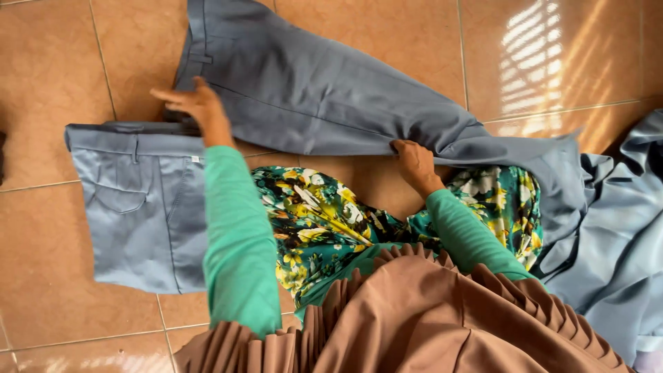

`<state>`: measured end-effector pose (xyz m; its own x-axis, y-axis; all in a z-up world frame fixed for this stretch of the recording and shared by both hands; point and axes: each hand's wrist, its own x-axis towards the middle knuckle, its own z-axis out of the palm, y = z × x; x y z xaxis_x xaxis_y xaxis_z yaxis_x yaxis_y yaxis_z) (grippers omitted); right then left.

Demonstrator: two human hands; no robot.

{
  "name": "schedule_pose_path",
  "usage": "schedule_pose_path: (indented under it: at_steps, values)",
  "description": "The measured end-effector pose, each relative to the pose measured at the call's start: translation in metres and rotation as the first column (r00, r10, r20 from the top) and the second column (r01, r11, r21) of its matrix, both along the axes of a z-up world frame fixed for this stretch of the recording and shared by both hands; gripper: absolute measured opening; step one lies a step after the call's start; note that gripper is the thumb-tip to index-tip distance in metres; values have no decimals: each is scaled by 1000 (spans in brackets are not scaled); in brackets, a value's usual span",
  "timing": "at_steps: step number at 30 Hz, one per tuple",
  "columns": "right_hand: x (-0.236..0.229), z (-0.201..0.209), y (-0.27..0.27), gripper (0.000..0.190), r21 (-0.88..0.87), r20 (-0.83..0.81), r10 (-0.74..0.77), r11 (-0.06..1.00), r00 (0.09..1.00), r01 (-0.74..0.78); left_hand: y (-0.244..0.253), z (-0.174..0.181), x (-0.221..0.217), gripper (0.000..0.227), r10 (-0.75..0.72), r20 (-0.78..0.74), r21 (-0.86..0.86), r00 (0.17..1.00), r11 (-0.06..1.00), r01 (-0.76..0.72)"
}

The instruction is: Folding trousers into neat rectangular stacks on the floor.

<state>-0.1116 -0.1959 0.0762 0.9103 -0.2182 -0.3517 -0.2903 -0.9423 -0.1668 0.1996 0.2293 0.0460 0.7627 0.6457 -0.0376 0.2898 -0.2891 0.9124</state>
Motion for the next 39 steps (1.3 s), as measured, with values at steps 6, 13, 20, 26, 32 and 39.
schedule_pose_path:
  at_steps: [6, 13, 20, 26, 32, 39]
  values:
    - [18, 38, -11, 29, 9, 67, -49, 999, 997, 48, -186, 111, -198, 105, -912, -249, -685, 325, 403, 607]
    - [-9, 55, -17, 33, -72, 75, 83, 994, 994, -78, -263, 12, -227, 106, -563, -403, -811, 721, 586, 4]
    - [-47, 70, -90, 26, -331, 192, 276, 922, 942, -202, -227, 76, -156, 85, -293, -198, -871, 935, 491, -30]
    - [-51, 29, -186, 20, -507, 298, 362, 844, 883, -176, -143, 90, -65, 63, -169, -71, -895, 983, 446, 12]
    - [4, 149, -202, 11, -495, 633, 357, 869, 687, 6, -117, 181, -15, 51, -137, -18, -873, 990, 485, 52]
    - [-22, 144, -195, 17, -453, 699, 417, 887, 581, -91, -93, 194, -55, 46, 12, -78, -834, 997, 548, -72]
